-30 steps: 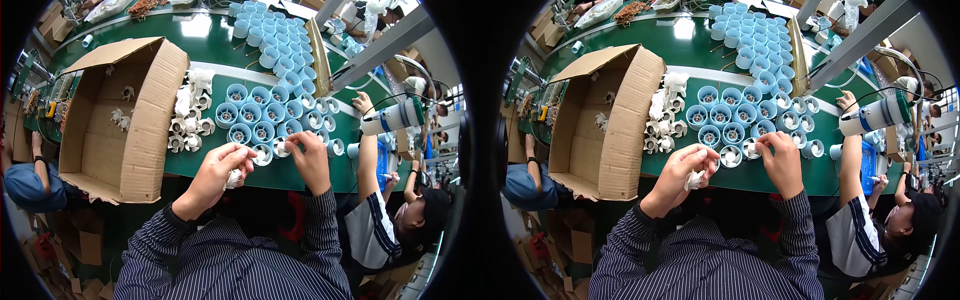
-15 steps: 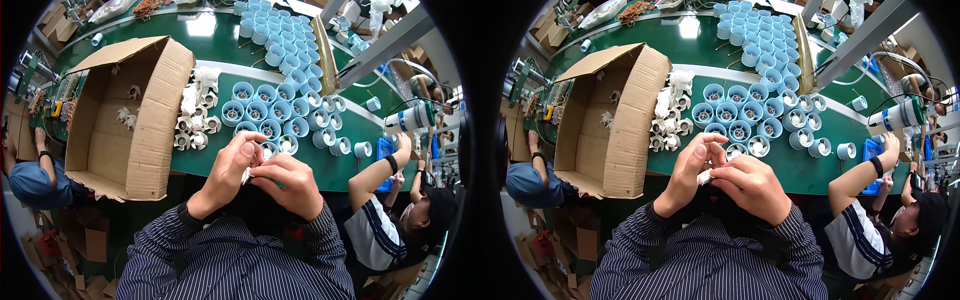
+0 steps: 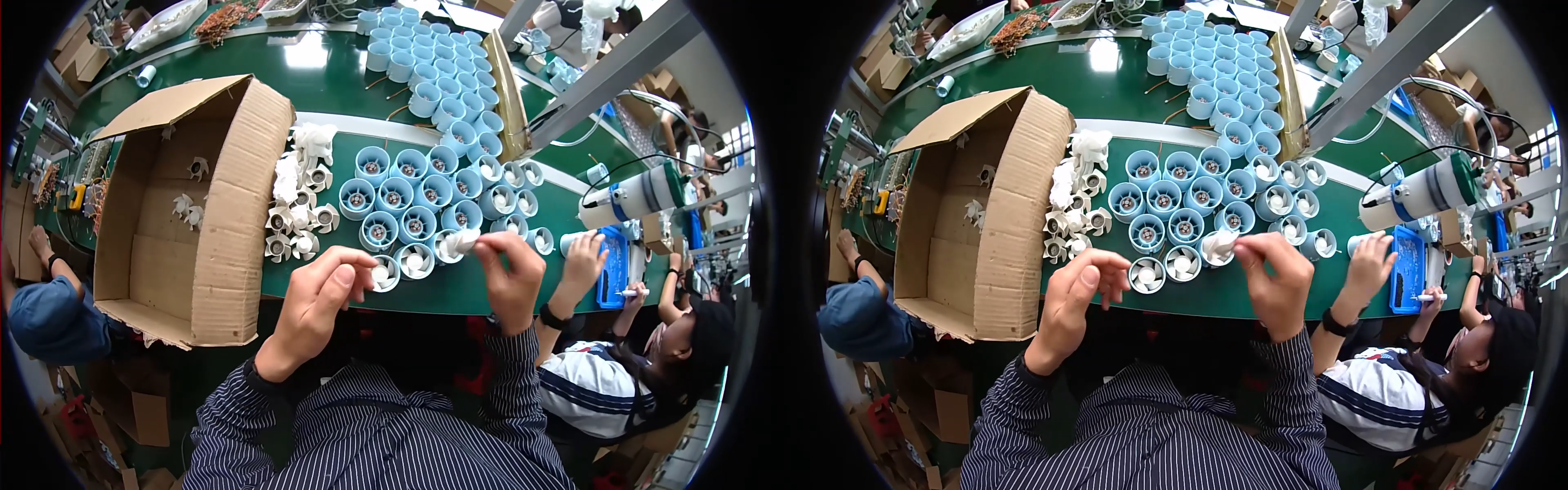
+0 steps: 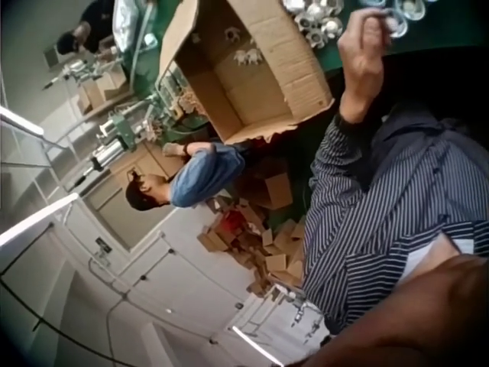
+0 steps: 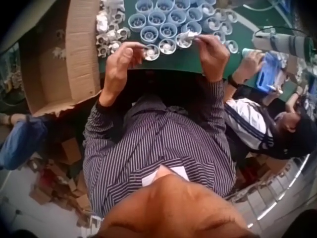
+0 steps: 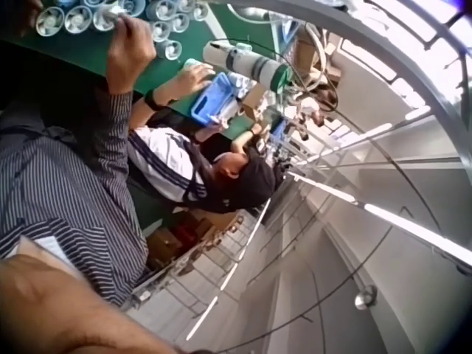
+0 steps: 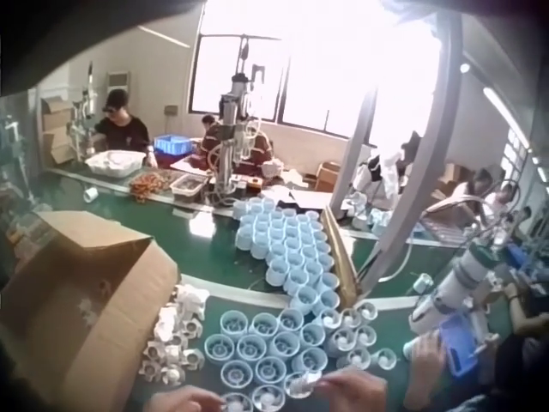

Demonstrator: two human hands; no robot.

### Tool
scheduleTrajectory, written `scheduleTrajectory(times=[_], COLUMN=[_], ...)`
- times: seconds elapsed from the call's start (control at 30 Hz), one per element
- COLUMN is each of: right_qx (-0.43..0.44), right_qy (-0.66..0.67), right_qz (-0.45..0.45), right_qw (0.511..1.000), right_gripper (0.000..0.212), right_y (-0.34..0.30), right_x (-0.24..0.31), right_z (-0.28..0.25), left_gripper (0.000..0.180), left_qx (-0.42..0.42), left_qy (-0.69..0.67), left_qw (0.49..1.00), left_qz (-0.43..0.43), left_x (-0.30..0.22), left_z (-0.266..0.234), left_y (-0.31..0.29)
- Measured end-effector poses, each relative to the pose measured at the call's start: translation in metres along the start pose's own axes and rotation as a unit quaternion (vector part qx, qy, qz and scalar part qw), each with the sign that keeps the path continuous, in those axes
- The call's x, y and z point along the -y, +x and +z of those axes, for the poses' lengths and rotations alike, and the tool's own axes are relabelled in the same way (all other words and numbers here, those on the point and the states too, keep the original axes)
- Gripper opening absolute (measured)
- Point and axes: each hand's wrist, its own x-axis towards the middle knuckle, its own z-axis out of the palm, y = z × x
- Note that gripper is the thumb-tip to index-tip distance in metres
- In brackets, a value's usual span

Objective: The person picks up a fan blade from a box, inserts it into a blue housing, and presses it down by hand. They then apply a substance from a handheld dispenser to the center of the fan blade and place the assembled unit onto the table.

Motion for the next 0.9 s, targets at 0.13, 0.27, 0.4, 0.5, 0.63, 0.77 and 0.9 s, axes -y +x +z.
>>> scheduleTrajectory(times=[0.13, 0.27, 0.4, 0.5, 0.63, 0.77, 0.9], right_qx=[-0.005, 0.071, 0.119, 0.12, 0.117, 0.147, 0.135], right_qy=[-0.061, -0.118, -0.144, -0.149, -0.169, -0.223, -0.21], right_qz=[0.166, 0.165, 0.155, 0.144, 0.108, 0.06, 0.076], right_qw=[0.984, 0.977, 0.97, 0.971, 0.973, 0.962, 0.965], right_gripper=[0.014, 0.016, 0.014, 0.012, 0.011, 0.013, 0.011], right_y=[0.022, 0.032, 0.036, 0.041, 0.049, 0.051, 0.038], right_x=[-0.039, -0.057, -0.055, -0.049, -0.042, -0.046, -0.051], right_z=[-0.01, -0.009, -0.007, -0.003, 0.007, 0.01, 0.005], left_gripper=[0.038, 0.045, 0.042, 0.034, 0.032, 0.025, 0.023], left_qx=[-0.004, -0.007, -0.033, -0.076, -0.158, -0.276, -0.318], left_qy=[0.036, 0.118, 0.185, 0.218, 0.222, 0.247, 0.278], left_qw=[0.999, 0.993, 0.98, 0.971, 0.96, 0.927, 0.906], left_qz=[-0.007, 0.025, 0.056, 0.065, 0.069, 0.062, -0.005], left_x=[-0.016, -0.035, -0.053, -0.076, -0.096, -0.101, -0.115], left_z=[-0.014, -0.03, -0.051, -0.073, -0.109, -0.156, -0.212], left_y=[-0.019, -0.04, -0.065, -0.081, -0.094, -0.084, -0.067])
